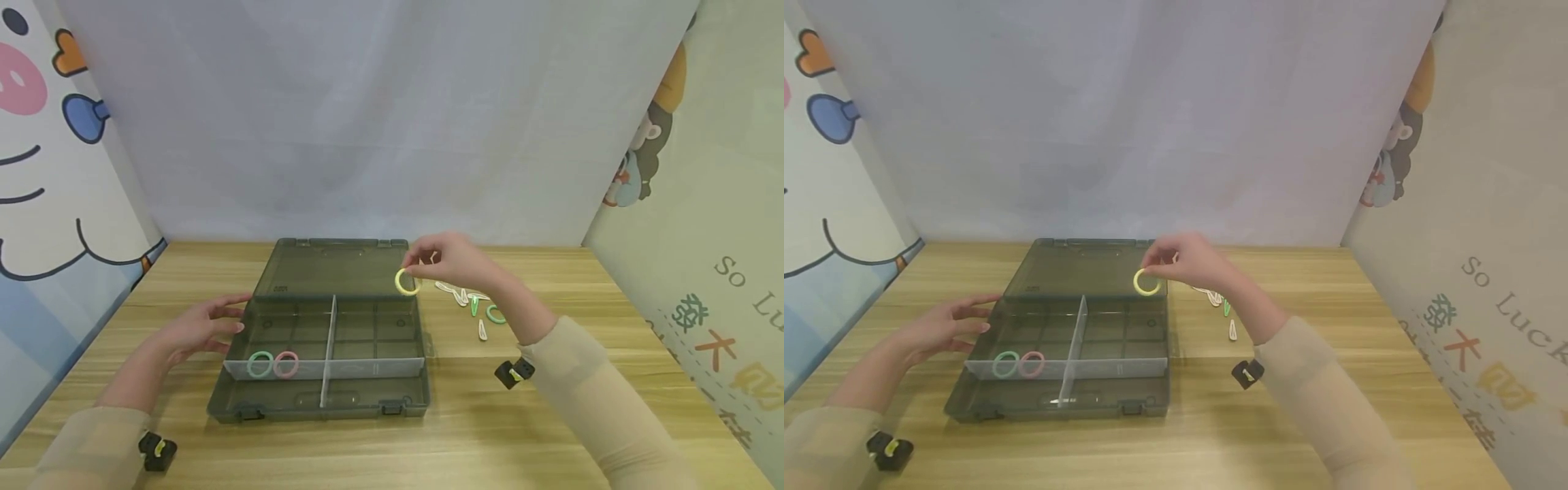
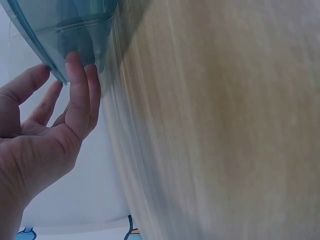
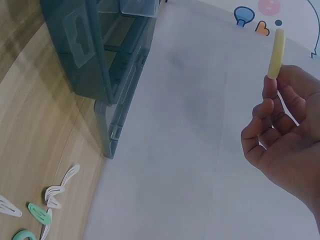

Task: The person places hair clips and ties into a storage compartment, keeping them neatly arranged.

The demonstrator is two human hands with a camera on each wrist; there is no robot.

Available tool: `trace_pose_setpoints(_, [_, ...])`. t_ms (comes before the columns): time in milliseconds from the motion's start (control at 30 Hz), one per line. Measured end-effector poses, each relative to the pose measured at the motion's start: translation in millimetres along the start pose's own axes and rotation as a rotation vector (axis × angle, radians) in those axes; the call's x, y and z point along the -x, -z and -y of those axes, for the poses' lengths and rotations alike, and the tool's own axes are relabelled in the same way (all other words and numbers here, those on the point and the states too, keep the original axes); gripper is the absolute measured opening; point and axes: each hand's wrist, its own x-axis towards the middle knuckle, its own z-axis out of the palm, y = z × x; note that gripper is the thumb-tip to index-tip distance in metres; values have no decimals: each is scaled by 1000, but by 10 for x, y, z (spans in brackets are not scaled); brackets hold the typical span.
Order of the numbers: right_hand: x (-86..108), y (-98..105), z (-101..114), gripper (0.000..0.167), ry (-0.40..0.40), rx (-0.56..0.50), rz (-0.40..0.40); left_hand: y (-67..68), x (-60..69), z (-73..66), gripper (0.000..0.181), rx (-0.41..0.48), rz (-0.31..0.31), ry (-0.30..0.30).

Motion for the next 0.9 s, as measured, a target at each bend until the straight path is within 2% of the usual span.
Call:
trace_pose_setpoints(300, [-309,-156,299,6,103,19,55,17,0,6,69,-4,2,3])
trace_pose_setpoints(600, [-600,-400,425,9,212,80,151,16,7,-13,70,-14,1,0])
trace_pose_setpoints(900, [-829,-686,486,11,237,-1,231,16,25,-9,68,-22,-4,0])
